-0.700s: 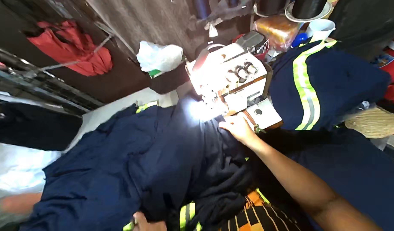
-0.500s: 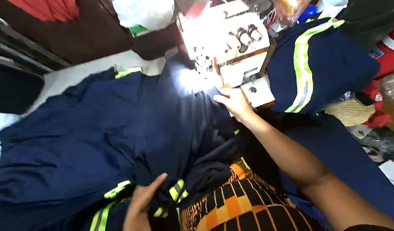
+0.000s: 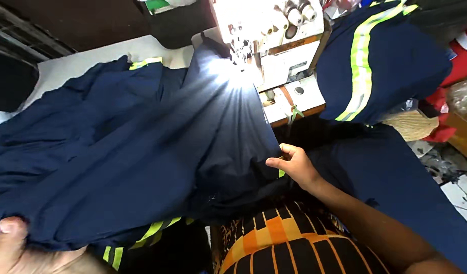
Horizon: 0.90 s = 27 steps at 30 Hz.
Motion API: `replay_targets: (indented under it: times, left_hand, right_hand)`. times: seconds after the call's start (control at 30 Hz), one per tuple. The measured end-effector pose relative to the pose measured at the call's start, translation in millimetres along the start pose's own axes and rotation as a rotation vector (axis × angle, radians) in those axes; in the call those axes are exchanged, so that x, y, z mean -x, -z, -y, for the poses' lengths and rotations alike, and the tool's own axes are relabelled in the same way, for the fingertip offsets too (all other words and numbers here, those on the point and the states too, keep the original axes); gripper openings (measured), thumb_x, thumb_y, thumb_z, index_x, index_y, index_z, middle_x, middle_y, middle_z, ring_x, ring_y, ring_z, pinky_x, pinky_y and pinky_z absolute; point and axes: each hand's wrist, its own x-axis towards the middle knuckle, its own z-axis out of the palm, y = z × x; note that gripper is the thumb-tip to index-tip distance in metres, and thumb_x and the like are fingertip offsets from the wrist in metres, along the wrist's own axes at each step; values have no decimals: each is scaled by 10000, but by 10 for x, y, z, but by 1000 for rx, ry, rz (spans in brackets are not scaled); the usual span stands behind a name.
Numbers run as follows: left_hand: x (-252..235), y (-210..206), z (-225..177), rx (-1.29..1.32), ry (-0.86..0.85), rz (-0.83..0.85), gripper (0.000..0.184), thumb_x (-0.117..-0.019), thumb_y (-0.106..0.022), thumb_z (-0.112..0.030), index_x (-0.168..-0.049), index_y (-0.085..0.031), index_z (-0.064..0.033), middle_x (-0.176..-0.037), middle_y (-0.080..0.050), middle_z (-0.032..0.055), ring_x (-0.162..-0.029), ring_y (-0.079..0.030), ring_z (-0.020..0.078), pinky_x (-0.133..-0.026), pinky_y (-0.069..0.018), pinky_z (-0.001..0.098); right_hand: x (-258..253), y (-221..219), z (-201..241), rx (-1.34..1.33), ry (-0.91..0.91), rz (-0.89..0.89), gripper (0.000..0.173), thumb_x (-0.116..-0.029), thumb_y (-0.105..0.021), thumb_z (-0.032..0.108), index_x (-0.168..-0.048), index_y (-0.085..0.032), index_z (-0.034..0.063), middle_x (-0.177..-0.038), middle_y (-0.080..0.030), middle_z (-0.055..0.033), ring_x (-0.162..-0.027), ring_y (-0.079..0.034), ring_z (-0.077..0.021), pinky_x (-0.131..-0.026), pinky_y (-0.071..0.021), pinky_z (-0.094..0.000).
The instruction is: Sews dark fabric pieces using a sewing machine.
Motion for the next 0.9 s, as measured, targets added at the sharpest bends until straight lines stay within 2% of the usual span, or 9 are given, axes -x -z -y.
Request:
replay_targets:
  times: [0.13,0.23,0.27,0.33,0.43,0.63,0.73,0.8,0.9]
  left_hand:
    - [-12,75,-3,-44,33,17,377,-817,-808,-471,-1105,-725,-243,-1055,-743,-50,-1002,-706,63,-890,-583,255]
    - [-116,110,53,-211,52,-110,390,-860,-801,-348,-1200,-633,-256,-1095,-715,-79,-1018,-693,68,-903,-585,284]
    - [-174,41,91,-260,91,-187,360,-859,-787,-285,-1180,-628,-253,-1055,-726,-93,-973,-705,56,-865,-598,273]
    - [-303,-122,171,-324,210,-283,276,-924,-690,-182,-1180,-591,-207,-1016,-724,-99,-941,-706,37,-843,-602,255]
    - [-514,-259,244,-335,328,-337,174,-1021,-572,-154,-1195,-573,-157,-1003,-726,-87,-929,-708,27,-845,-601,251]
    - [-1048,-67,149,-292,140,-136,229,-957,-699,-266,-1178,-643,-236,-1061,-728,-85,-977,-707,60,-872,-600,283]
    - [-1228,-673,-203,-344,78,-203,175,-1044,-467,-98,-1107,-564,-229,-962,-693,-172,-894,-680,-49,-828,-571,170]
    - [-1354,-1047,-388,-402,81,-281,169,-1063,-415,-46,-1100,-520,-173,-913,-646,-168,-848,-643,-82,-805,-539,137]
    - [-1631,-1296,-515,-520,149,-404,125,-1072,-420,-67,-1087,-502,-160,-893,-589,-162,-827,-596,-109,-807,-512,122]
  right_hand:
    - [-45,20,-66,50,34,-27,126,-864,-804,158,-830,-731,62,-757,-706,25,-701,-651,-6,-668,-548,-195]
    - [-48,54,-147,99,37,9,137,-929,-727,150,-816,-735,73,-731,-679,53,-675,-609,19,-647,-508,-180]
    - [-64,48,-182,112,29,19,148,-944,-705,150,-818,-734,77,-727,-673,59,-668,-598,24,-638,-498,-181]
    - [-126,1,-243,101,46,11,150,-948,-699,141,-823,-745,72,-739,-686,55,-674,-603,29,-645,-502,-180]
    - [-321,-72,-253,60,132,-52,123,-912,-744,142,-816,-753,66,-760,-703,38,-694,-625,16,-665,-526,-188]
    - [-828,-64,56,128,251,-150,280,-873,-798,193,-664,-639,95,-629,-582,66,-592,-518,13,-595,-448,-194]
    - [-1053,-93,213,214,320,-175,278,-881,-797,206,-698,-648,60,-659,-579,18,-616,-517,-39,-613,-456,-251]
    - [-1183,-124,350,249,335,-193,278,-888,-798,229,-723,-667,47,-666,-585,-1,-595,-509,-58,-583,-444,-267]
    - [-1370,-196,500,227,347,-222,350,-903,-773,243,-663,-594,62,-599,-523,-12,-520,-465,-86,-502,-398,-285]
